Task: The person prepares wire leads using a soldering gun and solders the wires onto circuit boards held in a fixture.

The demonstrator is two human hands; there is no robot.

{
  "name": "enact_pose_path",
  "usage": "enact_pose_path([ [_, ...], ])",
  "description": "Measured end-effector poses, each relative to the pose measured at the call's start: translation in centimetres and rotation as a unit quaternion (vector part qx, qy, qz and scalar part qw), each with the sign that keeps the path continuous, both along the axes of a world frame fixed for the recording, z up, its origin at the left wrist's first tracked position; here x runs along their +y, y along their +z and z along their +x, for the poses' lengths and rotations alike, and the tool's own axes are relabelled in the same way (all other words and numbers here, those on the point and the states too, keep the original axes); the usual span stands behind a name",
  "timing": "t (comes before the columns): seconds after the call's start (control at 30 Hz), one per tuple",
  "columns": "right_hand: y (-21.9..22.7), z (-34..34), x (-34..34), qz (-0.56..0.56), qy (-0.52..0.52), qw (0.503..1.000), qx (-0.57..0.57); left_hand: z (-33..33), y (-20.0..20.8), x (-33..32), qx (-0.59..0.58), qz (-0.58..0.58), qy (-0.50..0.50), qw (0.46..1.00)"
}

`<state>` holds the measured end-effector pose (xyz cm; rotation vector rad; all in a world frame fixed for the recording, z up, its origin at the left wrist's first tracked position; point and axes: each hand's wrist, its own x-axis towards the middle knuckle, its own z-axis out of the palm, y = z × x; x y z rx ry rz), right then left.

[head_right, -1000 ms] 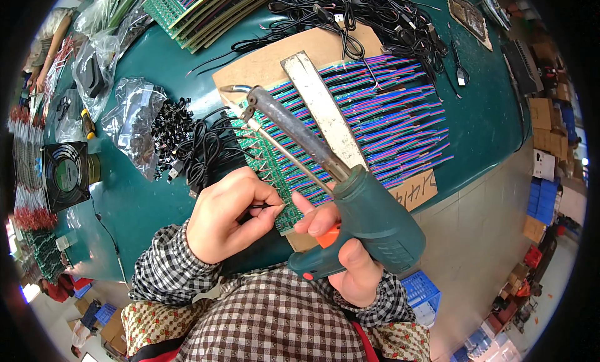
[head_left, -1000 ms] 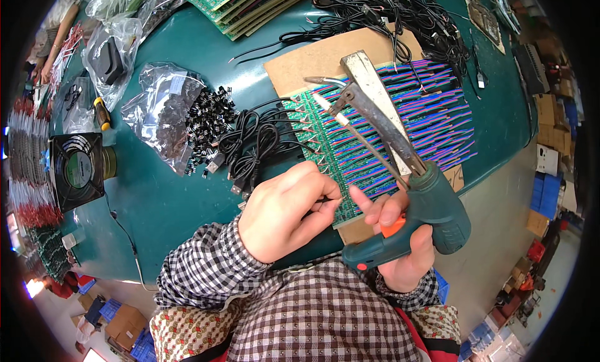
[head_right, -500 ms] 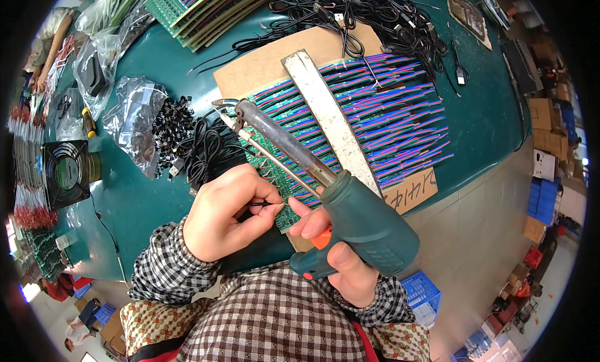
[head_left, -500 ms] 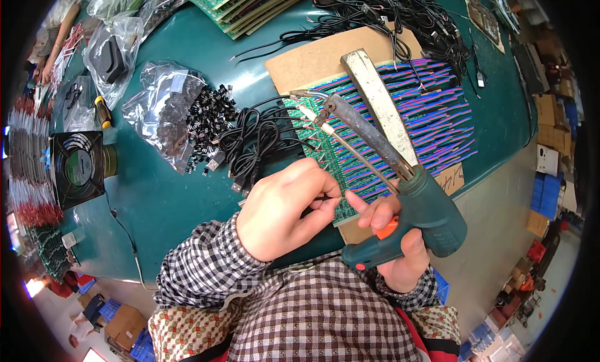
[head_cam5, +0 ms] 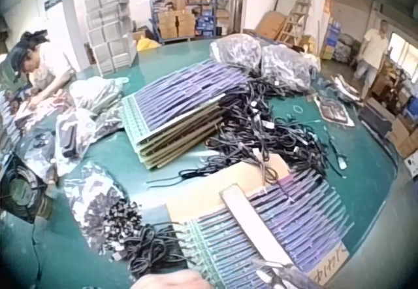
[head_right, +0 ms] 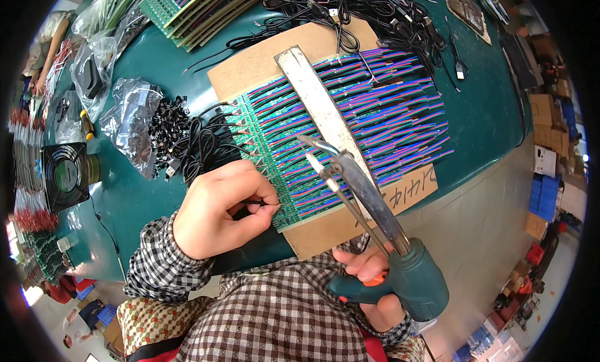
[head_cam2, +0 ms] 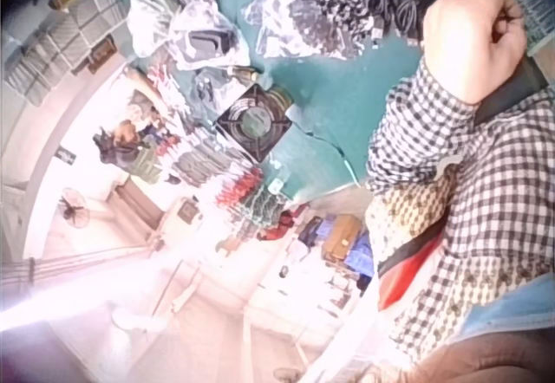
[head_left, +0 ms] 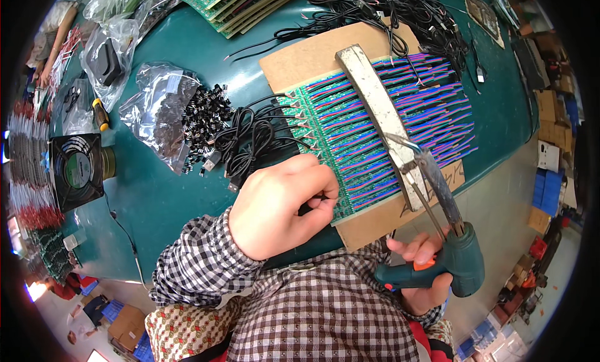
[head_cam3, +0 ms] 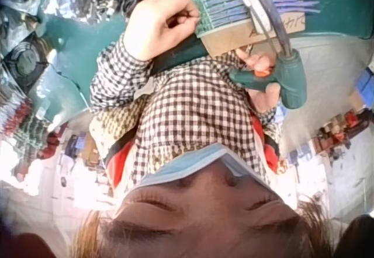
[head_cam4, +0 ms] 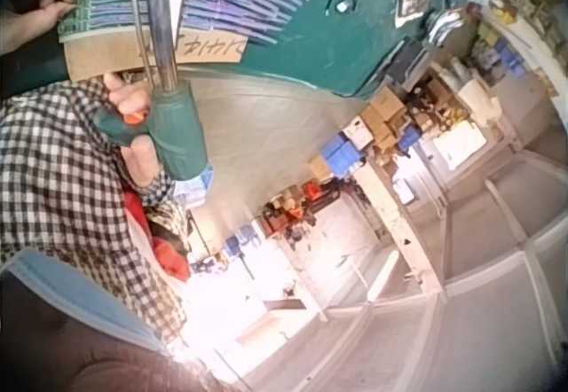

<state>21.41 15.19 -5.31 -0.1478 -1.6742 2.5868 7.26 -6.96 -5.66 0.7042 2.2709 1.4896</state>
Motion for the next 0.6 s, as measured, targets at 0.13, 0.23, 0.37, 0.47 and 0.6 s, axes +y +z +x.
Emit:
enact_pose_path([
  [0.13, 0.4, 1.7, 0.4, 0.024, -0.030, 0.998, -0.041, -0.1, 0.2, 0.0, 0.018, -0.042, -0.012, 0.999],
  [0.23, 1.0, 2.5, 0.6, 0.039, -0.031, 0.996, -0.079, -0.4, 0.1, 0.1, 0.014, -0.039, -0.021, 0.999],
  [0.37, 1.3, 4.5, 1.5, 0.044, -0.016, 0.986, -0.158, -0.7, 0.5, 0.0, 0.017, -0.071, -0.037, 0.997],
  [0.47, 1.3, 5.3, 2.0, 0.058, 0.007, 0.983, -0.174, -1.0, 0.6, 0.1, 0.005, -0.083, -0.048, 0.995],
  [0.6, 1.5, 5.5, 1.6, 0.084, -0.001, 0.976, -0.200, -1.2, 0.8, 0.3, 0.010, -0.089, -0.054, 0.994],
])
